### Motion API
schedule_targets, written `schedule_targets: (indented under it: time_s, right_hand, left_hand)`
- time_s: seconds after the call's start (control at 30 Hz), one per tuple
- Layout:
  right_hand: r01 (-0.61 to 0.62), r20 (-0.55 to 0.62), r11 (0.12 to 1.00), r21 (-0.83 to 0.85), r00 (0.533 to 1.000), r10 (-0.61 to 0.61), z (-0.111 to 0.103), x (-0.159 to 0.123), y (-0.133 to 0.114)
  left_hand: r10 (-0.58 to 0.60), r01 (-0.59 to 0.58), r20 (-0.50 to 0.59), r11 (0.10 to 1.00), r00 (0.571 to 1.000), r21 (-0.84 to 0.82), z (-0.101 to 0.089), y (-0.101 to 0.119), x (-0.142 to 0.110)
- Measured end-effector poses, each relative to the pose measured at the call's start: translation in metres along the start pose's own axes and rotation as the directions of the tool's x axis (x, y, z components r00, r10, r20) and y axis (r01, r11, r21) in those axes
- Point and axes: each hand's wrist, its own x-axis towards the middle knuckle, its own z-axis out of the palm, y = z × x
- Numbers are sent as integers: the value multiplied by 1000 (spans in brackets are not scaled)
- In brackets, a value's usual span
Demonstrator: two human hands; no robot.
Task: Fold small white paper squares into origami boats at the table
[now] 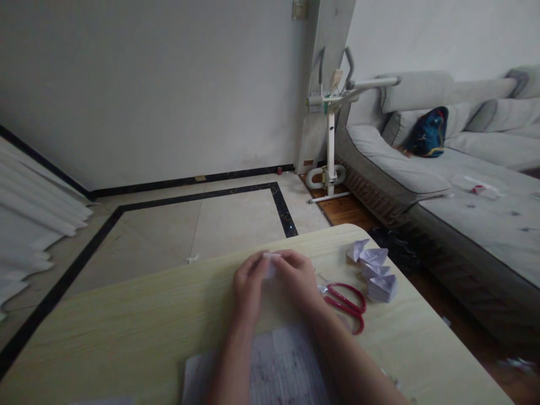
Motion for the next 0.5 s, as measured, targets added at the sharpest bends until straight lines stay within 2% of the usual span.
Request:
schedule_targets:
  time_s: [0.13,0.3,0.5]
  right_hand:
    - [15,17,1000,19,1000,-15,0,0,1]
    - [-4,37,1000,30,999,3,0,1,2]
    - [0,51,999,36,999,-2,0,1,3]
  left_hand:
    - [36,-36,46,999,998,12,0,2,0]
    - [11,-12,37,1000,999,15,-3,-2,1]
    - [35,-35,44,999,998,-5,-4,-9,3]
